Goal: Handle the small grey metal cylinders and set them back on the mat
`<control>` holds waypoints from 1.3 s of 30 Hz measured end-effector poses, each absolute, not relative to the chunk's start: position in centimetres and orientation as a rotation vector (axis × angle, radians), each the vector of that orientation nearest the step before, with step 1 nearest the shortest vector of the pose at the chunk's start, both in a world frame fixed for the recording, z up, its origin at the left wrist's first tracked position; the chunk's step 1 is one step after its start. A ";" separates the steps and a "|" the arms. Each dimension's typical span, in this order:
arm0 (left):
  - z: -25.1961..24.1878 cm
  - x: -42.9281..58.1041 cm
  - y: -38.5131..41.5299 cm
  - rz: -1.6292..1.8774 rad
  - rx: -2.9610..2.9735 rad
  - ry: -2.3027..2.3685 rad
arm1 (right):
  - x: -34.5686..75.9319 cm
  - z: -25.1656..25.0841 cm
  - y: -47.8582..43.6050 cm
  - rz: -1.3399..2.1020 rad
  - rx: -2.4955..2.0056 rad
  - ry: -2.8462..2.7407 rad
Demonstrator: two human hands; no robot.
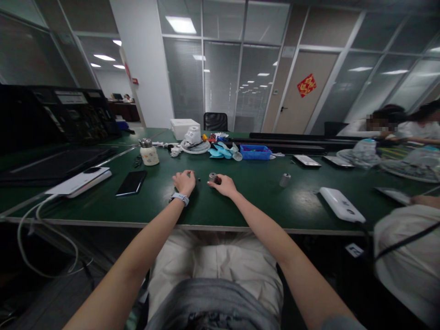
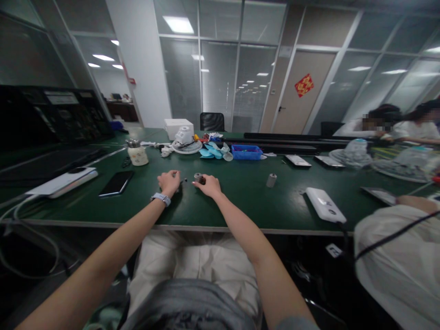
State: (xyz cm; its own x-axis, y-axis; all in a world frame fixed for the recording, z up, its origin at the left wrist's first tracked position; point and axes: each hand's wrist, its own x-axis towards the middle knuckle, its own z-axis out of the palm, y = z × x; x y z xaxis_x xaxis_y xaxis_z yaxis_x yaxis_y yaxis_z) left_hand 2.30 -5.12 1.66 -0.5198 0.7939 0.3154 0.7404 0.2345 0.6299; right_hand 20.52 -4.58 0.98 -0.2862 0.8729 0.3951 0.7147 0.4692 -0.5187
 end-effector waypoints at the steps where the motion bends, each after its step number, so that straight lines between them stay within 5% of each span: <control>1: 1.7 2.3 -5.1 1.164 1.506 2.404 | 20.6 1.0 -4.5 0.307 -1.317 -2.071; 39: 1.7 2.3 -5.1 1.080 1.589 2.335 | 26.9 1.8 -1.4 0.269 -1.766 -1.618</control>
